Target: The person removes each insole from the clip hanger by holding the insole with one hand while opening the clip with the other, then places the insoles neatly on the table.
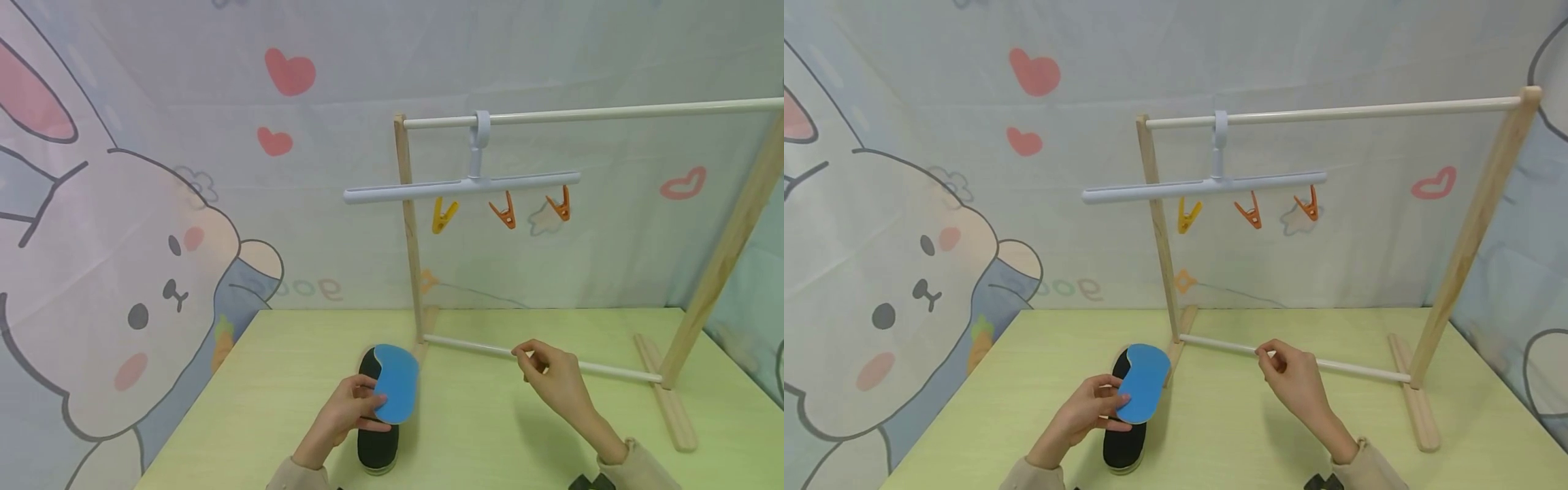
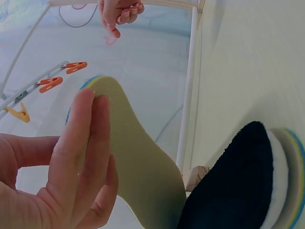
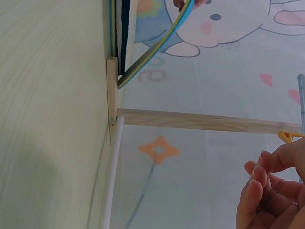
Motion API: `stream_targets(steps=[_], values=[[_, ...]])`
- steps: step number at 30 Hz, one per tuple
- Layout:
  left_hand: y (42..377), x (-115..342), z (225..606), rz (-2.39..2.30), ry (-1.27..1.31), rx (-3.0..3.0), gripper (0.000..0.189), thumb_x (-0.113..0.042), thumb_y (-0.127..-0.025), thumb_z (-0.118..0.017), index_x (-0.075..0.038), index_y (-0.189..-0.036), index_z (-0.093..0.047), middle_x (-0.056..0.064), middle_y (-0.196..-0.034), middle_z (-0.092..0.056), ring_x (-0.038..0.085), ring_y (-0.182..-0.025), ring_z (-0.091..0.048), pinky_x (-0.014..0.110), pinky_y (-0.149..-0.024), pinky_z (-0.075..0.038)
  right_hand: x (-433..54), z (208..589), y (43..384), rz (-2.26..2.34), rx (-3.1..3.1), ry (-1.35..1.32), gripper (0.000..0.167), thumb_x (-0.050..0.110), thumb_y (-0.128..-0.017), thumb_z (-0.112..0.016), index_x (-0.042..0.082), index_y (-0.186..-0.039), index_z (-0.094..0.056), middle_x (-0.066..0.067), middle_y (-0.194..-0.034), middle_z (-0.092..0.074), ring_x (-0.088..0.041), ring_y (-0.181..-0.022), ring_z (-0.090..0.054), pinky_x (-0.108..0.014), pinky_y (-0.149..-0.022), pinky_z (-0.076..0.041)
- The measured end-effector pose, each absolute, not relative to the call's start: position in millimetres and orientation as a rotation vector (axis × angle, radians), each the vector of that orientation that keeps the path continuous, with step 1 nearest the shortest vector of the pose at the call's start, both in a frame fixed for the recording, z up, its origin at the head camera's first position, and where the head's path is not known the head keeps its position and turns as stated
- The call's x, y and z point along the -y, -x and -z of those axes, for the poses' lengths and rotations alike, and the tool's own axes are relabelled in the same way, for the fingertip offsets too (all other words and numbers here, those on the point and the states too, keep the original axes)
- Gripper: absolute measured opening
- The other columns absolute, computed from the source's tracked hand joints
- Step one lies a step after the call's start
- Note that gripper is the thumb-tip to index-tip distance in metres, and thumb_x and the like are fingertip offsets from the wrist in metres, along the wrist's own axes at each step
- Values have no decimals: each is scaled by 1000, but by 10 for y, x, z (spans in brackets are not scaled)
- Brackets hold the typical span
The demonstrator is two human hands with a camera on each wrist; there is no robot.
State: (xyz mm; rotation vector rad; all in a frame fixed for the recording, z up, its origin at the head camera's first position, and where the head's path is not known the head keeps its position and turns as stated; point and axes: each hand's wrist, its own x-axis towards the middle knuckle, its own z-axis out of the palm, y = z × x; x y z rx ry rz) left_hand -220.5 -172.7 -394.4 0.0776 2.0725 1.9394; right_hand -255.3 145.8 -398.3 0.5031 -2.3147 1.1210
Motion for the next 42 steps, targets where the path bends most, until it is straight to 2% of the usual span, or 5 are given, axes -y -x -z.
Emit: stream_targets(steps=[6,14,22,30,42], values=[[2190,1741,3960,-1955,-108,-2062,39,1,-88,-50,13,-120,-30,26,-105,-47,20,-68,-62,40,-66,-57,-1462,3995,2554,-1122,2326,-501,8,7,-85,-57,9,-84,-64,10,-48,-49,1,-40,-39,-17,-33,-26],[2151,1812,3957,-1991,-122,-2055,32,0,-87,-52,9,-113,-34,22,-105,-48,27,-81,-63,43,-67,-56,-1461,3988,2559,-1108,2320,-508,8,6,-85,-57,9,-83,-64,11,-48,-49,1,-39,-38,-16,-33,-26],[2112,1848,3972,-1996,-112,-2066,31,1,-86,-52,8,-111,-35,16,-99,-50,22,-80,-61,44,-66,-56,-1462,3996,2568,-1113,2325,-508,8,6,-85,-57,9,-83,-64,11,-48,-48,1,-39,-37,-16,-33,-26],[2091,1845,3976,-1979,-83,-2082,28,3,-87,-50,8,-110,-34,22,-104,-47,23,-80,-61,44,-65,-56,-1468,3982,2538,-1139,2329,-499,8,7,-85,-57,9,-84,-64,10,-48,-49,1,-40,-39,-17,-33,-27],[2044,1848,3962,-1942,-48,-2105,26,5,-87,-48,7,-108,-33,23,-103,-46,22,-78,-61,43,-64,-56,-1484,3990,2545,-1139,2320,-503,8,6,-85,-57,9,-83,-64,11,-48,-48,1,-40,-38,-16,-33,-27]])
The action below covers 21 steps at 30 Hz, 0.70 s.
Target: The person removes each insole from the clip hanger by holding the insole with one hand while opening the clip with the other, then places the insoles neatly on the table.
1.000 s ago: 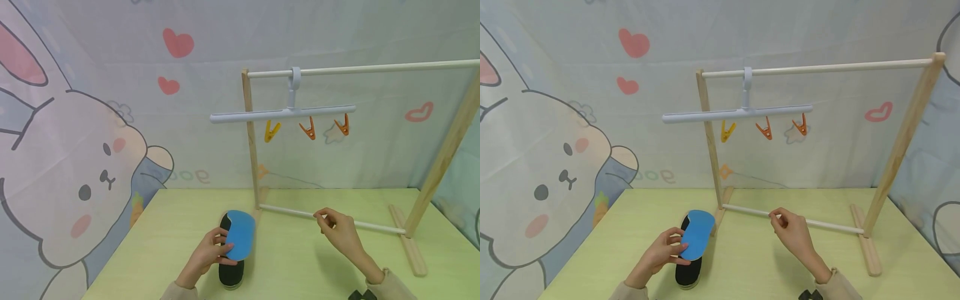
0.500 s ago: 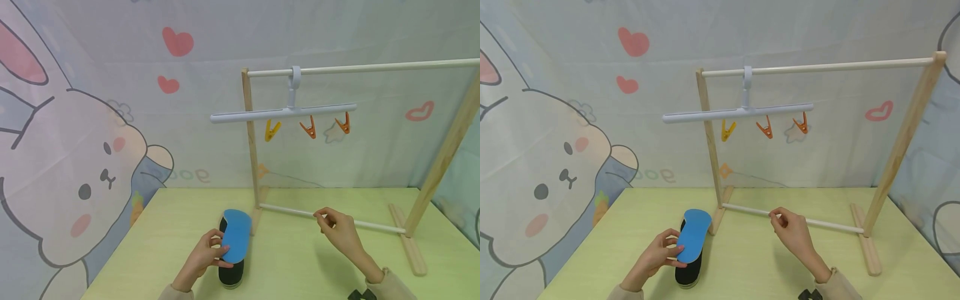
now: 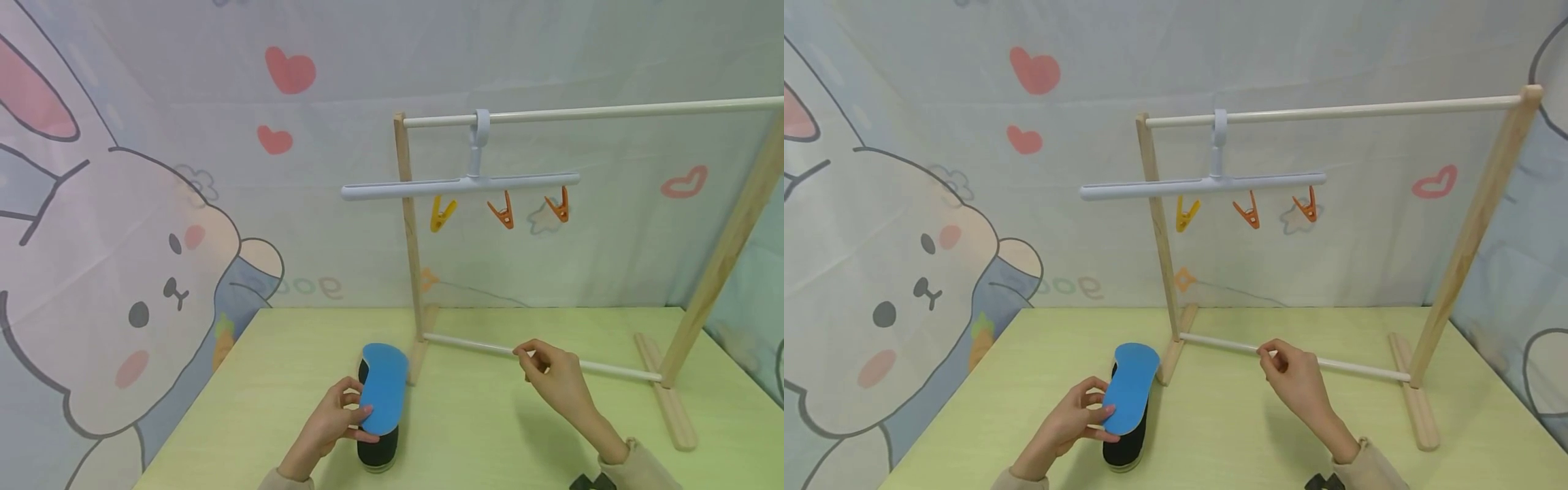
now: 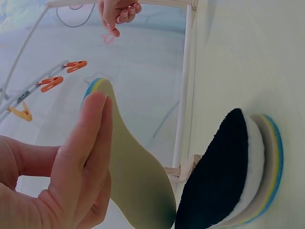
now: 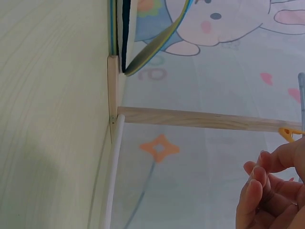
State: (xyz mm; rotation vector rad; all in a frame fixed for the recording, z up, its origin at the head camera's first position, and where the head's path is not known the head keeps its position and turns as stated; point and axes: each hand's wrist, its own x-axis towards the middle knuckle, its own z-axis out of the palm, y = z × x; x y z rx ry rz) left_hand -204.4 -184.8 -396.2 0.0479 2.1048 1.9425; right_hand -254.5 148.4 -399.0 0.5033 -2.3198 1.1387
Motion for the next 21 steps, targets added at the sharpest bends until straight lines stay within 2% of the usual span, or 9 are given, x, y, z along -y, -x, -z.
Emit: stream_targets(steps=[7,18,21], values=[[2041,1849,4012,-1920,-36,-2086,28,3,-87,-50,8,-108,-33,17,-97,-46,20,-73,-60,41,-63,-57,-1480,3993,2537,-1150,2345,-486,8,8,-86,-57,9,-84,-64,10,-49,-49,0,-40,-39,-17,-34,-28],[2017,1845,4026,-1891,8,-2099,30,5,-86,-50,9,-108,-30,25,-105,-42,19,-71,-60,39,-63,-57,-1476,3983,2527,-1147,2340,-496,8,7,-85,-57,8,-84,-64,10,-48,-49,1,-40,-38,-18,-34,-28],[2002,1863,4028,-1894,14,-2087,28,6,-86,-50,9,-106,-30,24,-104,-42,20,-71,-60,39,-64,-57,-1474,3977,2523,-1147,2340,-497,8,7,-85,-57,8,-84,-64,10,-48,-48,1,-39,-38,-18,-34,-28]])
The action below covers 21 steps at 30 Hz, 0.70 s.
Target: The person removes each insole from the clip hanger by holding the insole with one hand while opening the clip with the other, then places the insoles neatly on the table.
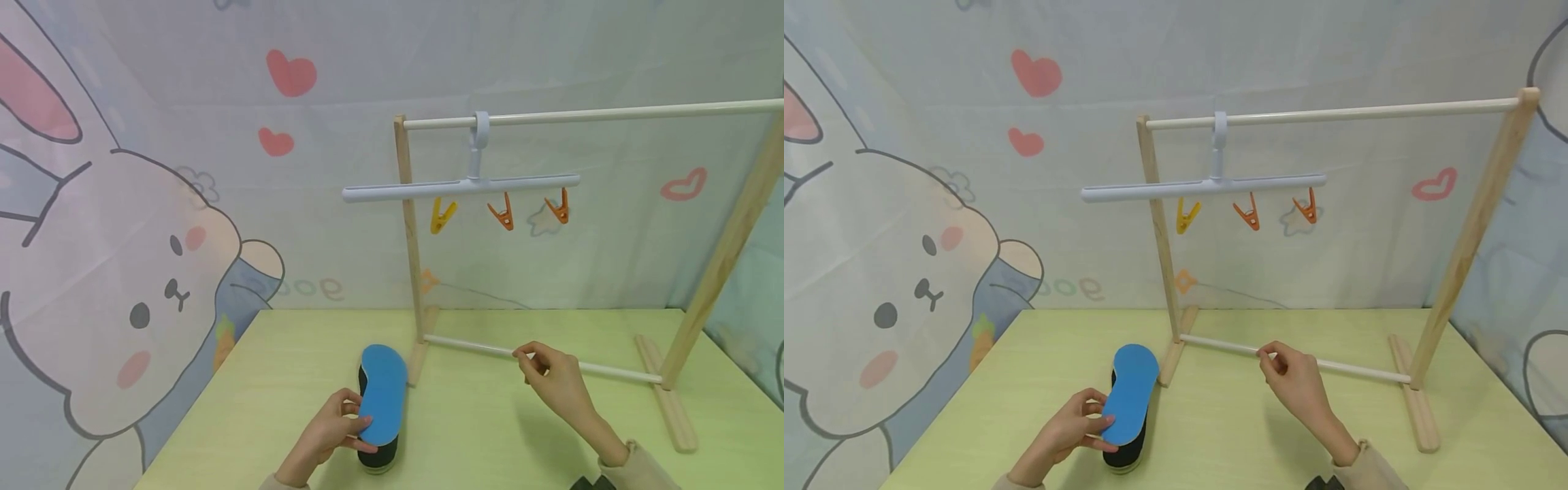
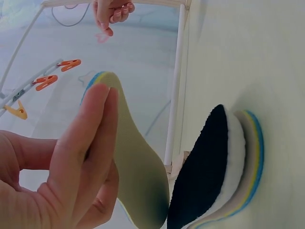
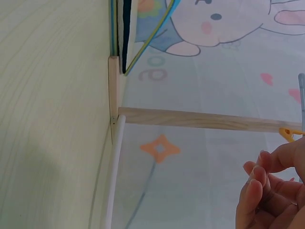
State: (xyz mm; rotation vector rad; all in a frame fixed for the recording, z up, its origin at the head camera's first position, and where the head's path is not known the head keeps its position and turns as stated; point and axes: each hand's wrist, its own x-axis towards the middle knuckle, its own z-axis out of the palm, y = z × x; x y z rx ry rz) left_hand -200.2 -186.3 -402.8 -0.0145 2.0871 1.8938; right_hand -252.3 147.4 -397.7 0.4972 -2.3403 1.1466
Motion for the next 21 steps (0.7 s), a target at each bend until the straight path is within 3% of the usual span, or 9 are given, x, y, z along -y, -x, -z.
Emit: stream_targets(steps=[4,13,17,21], values=[[1978,1881,4045,-1882,28,-2090,28,6,-86,-50,10,-106,-30,23,-103,-43,19,-70,-60,39,-63,-57,-1472,3978,2522,-1139,2341,-497,8,7,-85,-57,8,-84,-64,10,-48,-49,1,-39,-38,-18,-34,-28],[1948,1949,4110,-1838,59,-2118,36,4,-86,-51,13,-113,-29,33,-113,-37,19,-70,-62,38,-64,-57,-1470,3994,2533,-1132,2346,-500,7,7,-85,-57,8,-84,-64,10,-48,-49,1,-39,-39,-18,-33,-28],[1937,1966,4108,-1815,50,-2100,44,4,-86,-51,12,-121,-26,30,-111,-37,19,-71,-60,37,-65,-57,-1466,4002,2537,-1133,2358,-499,7,7,-85,-57,8,-84,-64,9,-48,-50,1,-39,-38,-17,-33,-27],[1938,1965,4098,-1806,29,-2082,54,5,-84,-52,9,-128,-20,20,-99,-41,15,-65,-56,37,-64,-57,-1464,4004,2542,-1137,2358,-500,7,6,-85,-57,7,-84,-64,4,-48,-52,1,-39,-37,-17,-33,-27]])
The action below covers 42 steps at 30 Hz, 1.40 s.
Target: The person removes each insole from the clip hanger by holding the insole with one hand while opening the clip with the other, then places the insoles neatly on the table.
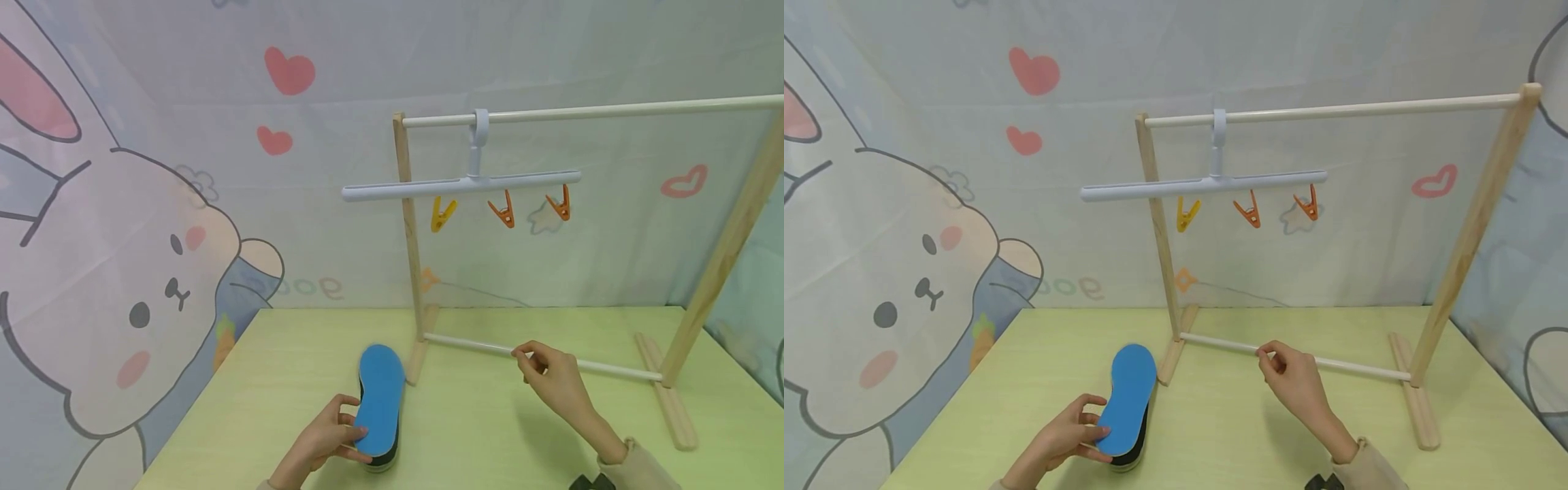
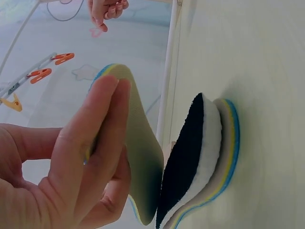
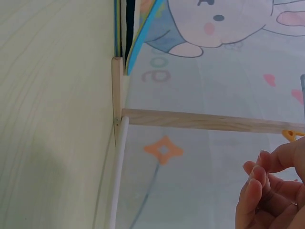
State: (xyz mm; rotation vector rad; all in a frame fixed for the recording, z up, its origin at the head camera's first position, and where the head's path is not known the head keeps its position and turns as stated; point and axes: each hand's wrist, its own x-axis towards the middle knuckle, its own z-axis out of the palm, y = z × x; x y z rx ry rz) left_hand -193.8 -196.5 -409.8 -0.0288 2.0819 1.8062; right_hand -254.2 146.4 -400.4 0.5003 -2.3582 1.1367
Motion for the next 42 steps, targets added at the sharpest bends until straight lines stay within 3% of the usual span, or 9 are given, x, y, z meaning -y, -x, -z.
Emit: stream_targets(steps=[5,15,25,32,42], values=[[1946,1964,4092,-1800,9,-2056,56,4,-84,-52,6,-129,-19,11,-89,-41,13,-61,-51,36,-64,-57,-1458,4010,2544,-1133,2349,-510,7,7,-85,-57,8,-83,-64,7,-48,-50,2,-39,-37,-17,-34,-27],[1940,1970,4096,-1755,1,-2091,54,2,-84,-54,6,-127,-22,10,-87,-43,13,-63,-50,37,-64,-57,-1460,4022,2548,-1134,2353,-511,8,7,-85,-57,8,-83,-64,10,-48,-49,1,-40,-37,-17,-34,-28],[1901,2023,4083,-1704,36,-2122,50,-1,-84,-56,7,-125,-28,15,-91,-47,15,-65,-60,37,-64,-57,-1457,4048,2552,-1136,2370,-515,9,7,-86,-56,8,-83,-64,10,-48,-48,1,-40,-37,-17,-34,-28],[1868,2034,4065,-1683,14,-2134,37,-2,-84,-55,10,-115,-38,9,-84,-45,13,-65,-58,34,-68,-57,-1450,4045,2542,-1132,2368,-528,9,7,-85,-56,8,-82,-64,11,-48,-48,2,-40,-37,-17,-34,-28],[1830,2013,4116,-1626,37,-2197,38,-1,-84,-56,16,-113,-39,27,-105,-42,16,-72,-59,35,-69,-57,-1443,4063,2546,-1147,2393,-518,9,6,-85,-56,7,-81,-63,10,-48,-47,2,-40,-37,-17,-34,-28]])
